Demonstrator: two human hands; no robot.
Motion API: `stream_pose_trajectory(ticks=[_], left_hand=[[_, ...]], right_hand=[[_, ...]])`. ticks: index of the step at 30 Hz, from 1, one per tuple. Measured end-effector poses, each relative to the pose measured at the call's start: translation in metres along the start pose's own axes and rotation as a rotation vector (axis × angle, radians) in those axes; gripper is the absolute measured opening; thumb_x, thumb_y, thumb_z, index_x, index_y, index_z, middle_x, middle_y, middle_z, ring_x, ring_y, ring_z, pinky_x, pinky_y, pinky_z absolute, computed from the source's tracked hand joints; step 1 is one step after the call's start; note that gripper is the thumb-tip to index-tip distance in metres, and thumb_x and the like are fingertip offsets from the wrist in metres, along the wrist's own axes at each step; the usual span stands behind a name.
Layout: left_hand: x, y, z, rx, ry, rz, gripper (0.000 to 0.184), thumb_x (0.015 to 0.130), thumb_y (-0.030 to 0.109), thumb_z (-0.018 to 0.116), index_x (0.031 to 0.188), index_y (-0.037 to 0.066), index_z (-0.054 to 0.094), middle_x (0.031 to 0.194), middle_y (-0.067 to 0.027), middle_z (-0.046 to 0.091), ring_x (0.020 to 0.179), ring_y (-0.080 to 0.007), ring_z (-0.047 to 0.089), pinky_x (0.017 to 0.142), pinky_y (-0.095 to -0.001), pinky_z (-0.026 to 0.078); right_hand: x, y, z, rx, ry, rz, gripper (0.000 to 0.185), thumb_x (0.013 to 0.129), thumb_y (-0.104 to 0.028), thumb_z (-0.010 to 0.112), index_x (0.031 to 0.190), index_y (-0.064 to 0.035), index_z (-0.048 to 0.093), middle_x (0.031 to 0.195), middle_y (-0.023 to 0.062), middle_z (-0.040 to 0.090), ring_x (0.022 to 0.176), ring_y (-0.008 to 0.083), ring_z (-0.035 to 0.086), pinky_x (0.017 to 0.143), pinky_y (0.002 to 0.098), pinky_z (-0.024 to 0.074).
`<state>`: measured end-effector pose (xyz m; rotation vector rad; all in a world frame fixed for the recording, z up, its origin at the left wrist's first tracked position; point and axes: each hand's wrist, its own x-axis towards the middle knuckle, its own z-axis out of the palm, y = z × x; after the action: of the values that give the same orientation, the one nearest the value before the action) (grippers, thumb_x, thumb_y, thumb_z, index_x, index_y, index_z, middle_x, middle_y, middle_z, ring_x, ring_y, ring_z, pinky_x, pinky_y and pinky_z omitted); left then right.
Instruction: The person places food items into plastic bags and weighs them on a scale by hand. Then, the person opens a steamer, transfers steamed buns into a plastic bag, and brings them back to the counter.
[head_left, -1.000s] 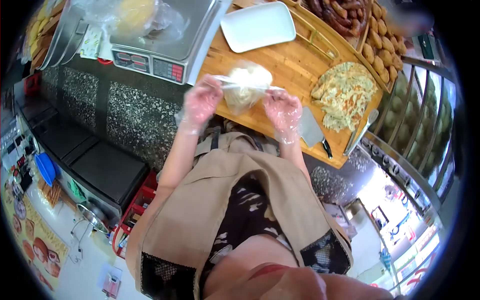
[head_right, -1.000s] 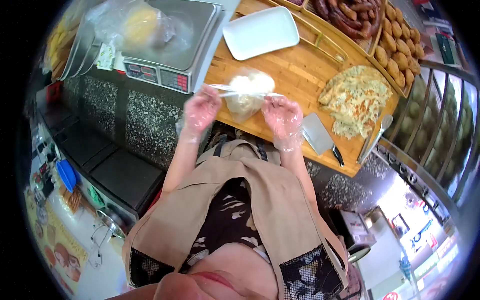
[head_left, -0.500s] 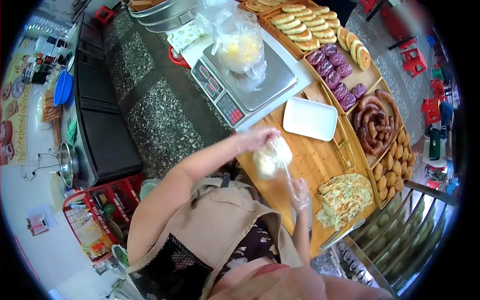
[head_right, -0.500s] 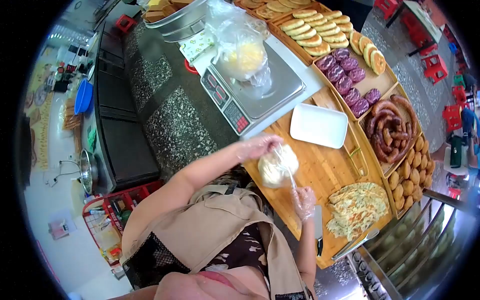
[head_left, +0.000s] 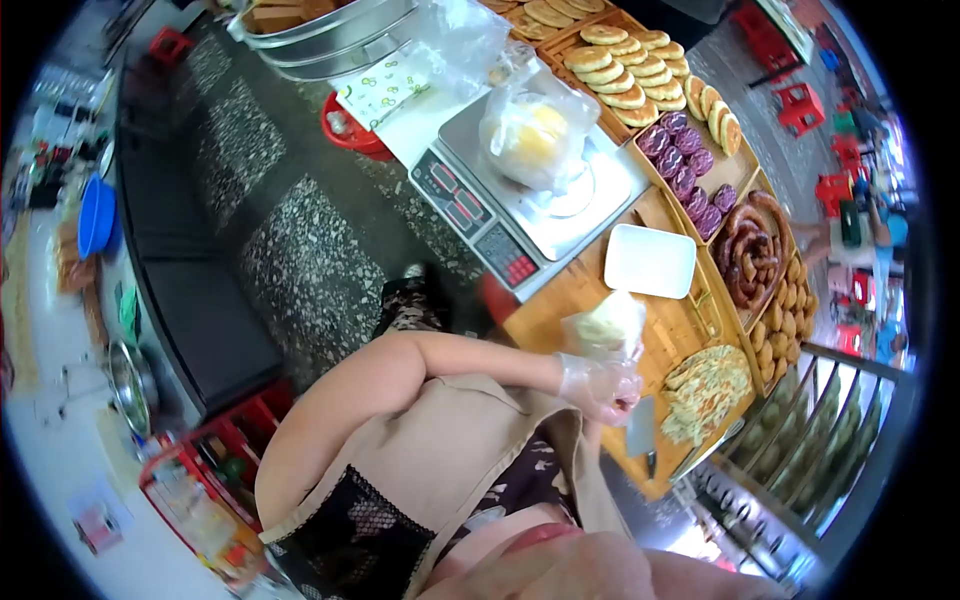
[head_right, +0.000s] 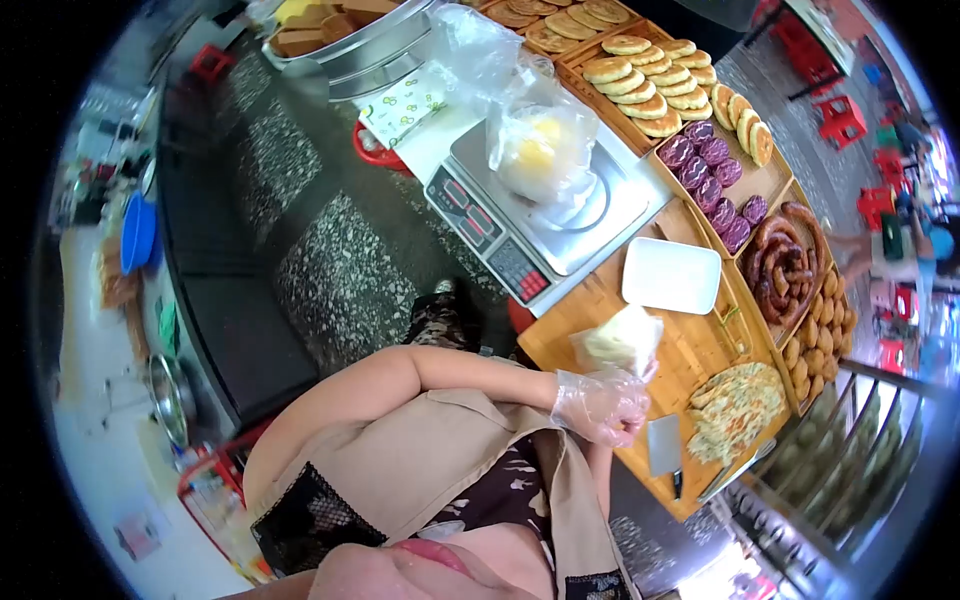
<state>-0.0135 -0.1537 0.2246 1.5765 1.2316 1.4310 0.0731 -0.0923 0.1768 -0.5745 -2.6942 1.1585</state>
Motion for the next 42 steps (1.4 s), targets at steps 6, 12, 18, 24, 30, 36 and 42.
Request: stream_pose_trajectory(ticks=[6,12,18,24,30,36,42], left_hand=[[-0.081,0.026,-0.108,0.163,-0.02,0.197,0.037,0.075,0.014,0.058,0.11,0.005,0.055,0.117,-0.0152,0.051,0.103,-0.0344,0.053,0.087,-0.0429,0.043],[-0.128,0.035,-0.198,0.242,0.274,0.026,0.027,0.078,0.008,0.057,0.105,0.009,0.057,0.111,-0.0127,0.054,0.095,-0.0311,0.056,0.079,-0.0401,0.047],[-0.141,0.007,-0.253,0.249,0.378,-0.026,0.021,0.077,0.0,0.054,0.095,0.009,0.061,0.101,-0.0123,0.059,0.089,-0.0308,0.059,0.075,-0.0375,0.048],[-0.147,-0.027,-0.3,0.452,0.524,-0.111,0.022,0.077,0.006,0.059,0.099,0.003,0.056,0.093,-0.0139,0.056,0.088,-0.0304,0.055,0.076,-0.0379,0.046],[-0.157,-0.165,-0.33,0.152,0.916,-0.375,0.036,0.081,0.013,0.057,0.113,0.005,0.044,0.081,-0.0049,0.05,0.065,-0.015,0.05,0.061,-0.0265,0.044],[-0.123,-0.194,-0.359,0.303,0.634,-0.706,0.026,0.089,0.025,0.048,0.103,0.005,0.056,0.074,-0.0068,0.055,0.064,-0.0169,0.055,0.056,-0.0282,0.046],[-0.131,-0.227,-0.363,0.028,0.645,-0.678,0.029,0.092,0.029,0.046,0.096,0.004,0.058,0.074,-0.0057,0.058,0.062,-0.0148,0.055,0.056,-0.0281,0.046]], right_hand=[[0.055,-0.069,0.031,-0.229,0.285,0.094,0.027,0.086,-0.018,0.049,0.105,-0.0004,0.056,0.102,0.0168,0.056,0.099,0.0287,0.052,0.085,0.0378,0.0415],[0.122,-0.048,0.049,-0.518,0.529,0.17,0.035,0.09,-0.02,0.041,0.114,0.0007,0.054,0.111,0.0187,0.056,0.108,0.0301,0.052,0.092,0.0383,0.0411],[0.19,-0.016,0.103,-0.26,0.643,0.398,0.036,0.081,-0.014,0.048,0.115,-0.0003,0.053,0.117,0.0228,0.049,0.109,0.0382,0.045,0.095,0.0414,0.0362],[0.206,-0.027,0.119,-0.461,0.731,0.204,0.045,0.068,-0.008,0.051,0.113,-0.0064,0.049,0.109,0.0224,0.048,0.099,0.042,0.044,0.086,0.0475,0.0383],[0.209,-0.047,0.102,-0.205,0.674,0.252,0.049,0.067,-0.012,0.055,0.114,-0.0007,0.046,0.109,0.0224,0.048,0.102,0.04,0.046,0.091,0.0412,0.0377],[0.22,-0.047,0.09,-0.079,0.761,0.291,0.052,0.066,-0.016,0.059,0.111,0.0035,0.044,0.108,0.0246,0.046,0.1,0.0398,0.047,0.089,0.0409,0.0396],[0.203,-0.072,0.069,-0.101,0.52,0.402,0.046,0.071,-0.018,0.064,0.11,0.0007,0.048,0.104,0.0226,0.05,0.097,0.0362,0.05,0.084,0.0396,0.0423]])
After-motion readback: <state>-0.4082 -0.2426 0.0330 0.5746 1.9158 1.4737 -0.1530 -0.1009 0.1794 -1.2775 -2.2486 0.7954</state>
